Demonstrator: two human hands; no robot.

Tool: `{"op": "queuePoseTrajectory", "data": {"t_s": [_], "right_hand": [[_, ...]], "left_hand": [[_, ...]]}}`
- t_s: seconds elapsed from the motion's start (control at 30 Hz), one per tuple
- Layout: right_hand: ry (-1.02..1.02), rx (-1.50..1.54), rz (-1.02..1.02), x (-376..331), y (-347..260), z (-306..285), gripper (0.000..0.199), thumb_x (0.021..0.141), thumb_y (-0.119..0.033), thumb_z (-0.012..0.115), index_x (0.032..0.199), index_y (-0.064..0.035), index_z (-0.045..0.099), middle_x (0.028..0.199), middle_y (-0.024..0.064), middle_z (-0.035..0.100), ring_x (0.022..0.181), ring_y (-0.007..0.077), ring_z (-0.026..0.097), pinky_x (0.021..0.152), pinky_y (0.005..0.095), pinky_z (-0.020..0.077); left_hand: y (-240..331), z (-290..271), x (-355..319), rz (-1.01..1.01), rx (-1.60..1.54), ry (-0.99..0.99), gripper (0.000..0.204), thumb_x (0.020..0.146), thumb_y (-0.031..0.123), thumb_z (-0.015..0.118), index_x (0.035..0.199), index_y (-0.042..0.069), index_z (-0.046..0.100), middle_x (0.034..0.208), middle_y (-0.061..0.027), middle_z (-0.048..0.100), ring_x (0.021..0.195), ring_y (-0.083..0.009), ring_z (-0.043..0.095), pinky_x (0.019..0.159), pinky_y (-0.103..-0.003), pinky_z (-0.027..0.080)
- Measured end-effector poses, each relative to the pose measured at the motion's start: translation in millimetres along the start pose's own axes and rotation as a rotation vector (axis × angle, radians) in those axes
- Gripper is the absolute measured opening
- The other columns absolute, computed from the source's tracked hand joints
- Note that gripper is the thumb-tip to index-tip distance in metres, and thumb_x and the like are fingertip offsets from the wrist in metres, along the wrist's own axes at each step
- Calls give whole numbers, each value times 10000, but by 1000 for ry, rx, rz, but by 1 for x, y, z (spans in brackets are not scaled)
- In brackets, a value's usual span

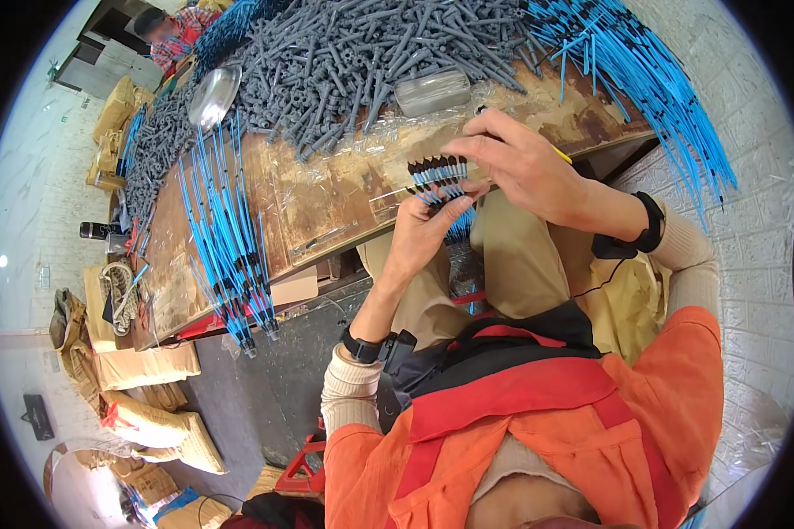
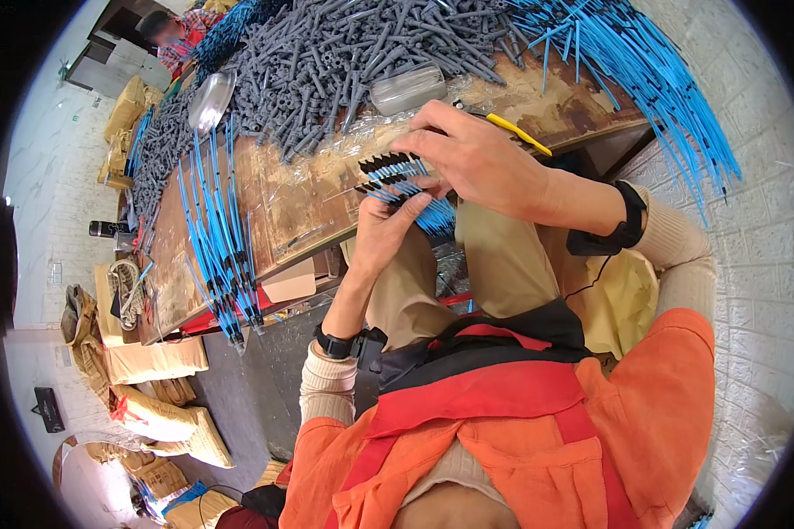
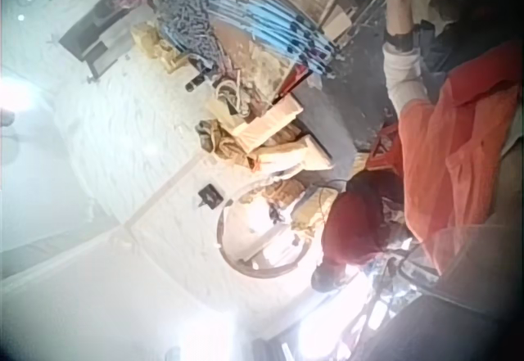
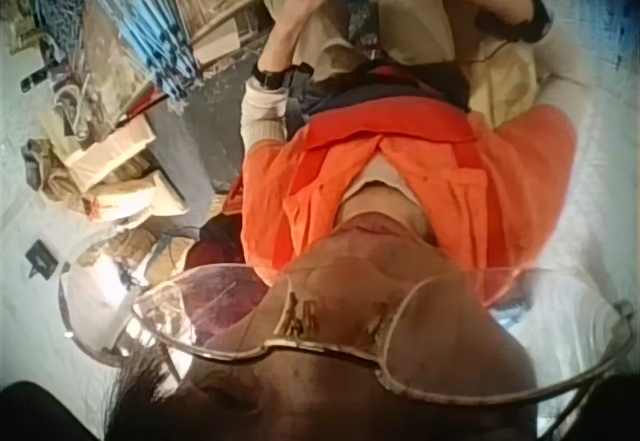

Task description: Assembling bundles of blue plastic tubes and securing them with fasteners.

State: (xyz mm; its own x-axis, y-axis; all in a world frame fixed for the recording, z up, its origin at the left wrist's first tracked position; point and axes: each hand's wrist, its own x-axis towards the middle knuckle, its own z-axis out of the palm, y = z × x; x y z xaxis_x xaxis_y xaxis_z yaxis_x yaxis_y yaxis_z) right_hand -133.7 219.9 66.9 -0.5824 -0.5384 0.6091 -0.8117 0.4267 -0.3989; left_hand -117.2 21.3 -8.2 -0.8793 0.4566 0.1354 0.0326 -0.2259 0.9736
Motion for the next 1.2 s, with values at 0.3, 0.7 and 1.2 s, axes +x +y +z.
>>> {"op": "queuePoseTrajectory", "data": {"t_s": [0.3,0.7,1.2], "right_hand": [[-21,-85,-135,9,4,-8,449,746,84,591,1181,-27,594,1035,125,534,934,302,552,799,366,475],[-130,-31,-76,15,3,-11,469,753,73,605,1213,-15,569,1119,154,517,1021,329,525,866,380,460],[-51,-415,-186,3,11,-44,359,776,-31,618,1134,-24,607,960,81,578,884,299,568,770,401,478]], "left_hand": [[7,-3,2,-41,73,-37,235,960,63,574,1168,-22,643,1097,-84,698,1040,-139,628,940,-292,483],[7,-2,6,-13,75,-49,235,964,62,567,1173,-20,640,1114,-89,690,1050,-145,629,937,-289,486],[1,-2,10,17,38,-50,240,972,55,543,1179,-36,622,1131,-128,682,1090,-190,630,962,-313,480]]}}
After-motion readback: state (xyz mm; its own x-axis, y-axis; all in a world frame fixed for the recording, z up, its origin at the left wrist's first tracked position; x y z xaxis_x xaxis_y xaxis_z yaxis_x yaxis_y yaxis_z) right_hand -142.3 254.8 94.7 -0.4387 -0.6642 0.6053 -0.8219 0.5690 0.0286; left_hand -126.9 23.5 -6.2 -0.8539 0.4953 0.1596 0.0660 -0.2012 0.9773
